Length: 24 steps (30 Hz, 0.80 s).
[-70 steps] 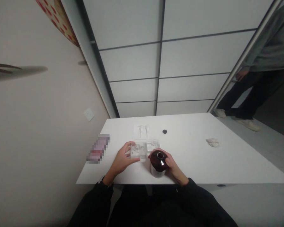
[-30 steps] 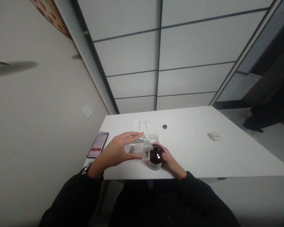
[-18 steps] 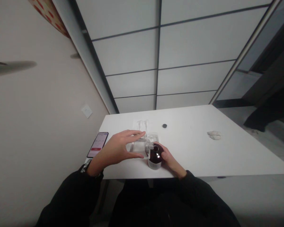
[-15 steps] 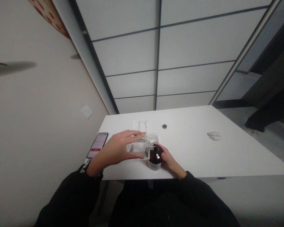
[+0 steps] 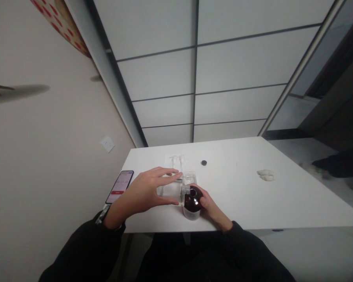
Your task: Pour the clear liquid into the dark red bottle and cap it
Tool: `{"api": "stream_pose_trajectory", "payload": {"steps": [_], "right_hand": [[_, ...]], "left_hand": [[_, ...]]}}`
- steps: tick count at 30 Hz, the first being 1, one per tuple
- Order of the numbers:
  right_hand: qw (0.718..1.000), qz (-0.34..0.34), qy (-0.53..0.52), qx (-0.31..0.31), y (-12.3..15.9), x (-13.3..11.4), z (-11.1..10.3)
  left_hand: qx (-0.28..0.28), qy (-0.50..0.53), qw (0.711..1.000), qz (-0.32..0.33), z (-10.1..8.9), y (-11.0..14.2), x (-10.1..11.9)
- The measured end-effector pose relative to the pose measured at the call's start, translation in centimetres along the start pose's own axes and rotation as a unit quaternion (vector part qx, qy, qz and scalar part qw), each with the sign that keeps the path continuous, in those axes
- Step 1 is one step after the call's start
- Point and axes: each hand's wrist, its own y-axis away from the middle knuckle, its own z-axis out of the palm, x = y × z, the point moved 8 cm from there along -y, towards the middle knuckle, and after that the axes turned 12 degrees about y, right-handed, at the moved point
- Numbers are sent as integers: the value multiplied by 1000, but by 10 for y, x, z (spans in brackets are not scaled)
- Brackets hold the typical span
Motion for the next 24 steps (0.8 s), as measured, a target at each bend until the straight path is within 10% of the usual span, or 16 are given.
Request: {"api": "stream_pose_trajectory", "payload": {"steps": [24], "right_hand": [[999, 35, -4, 9, 4, 2, -5]], "left_hand": [[-53, -54, 997, 2, 2, -9, 10]]}}
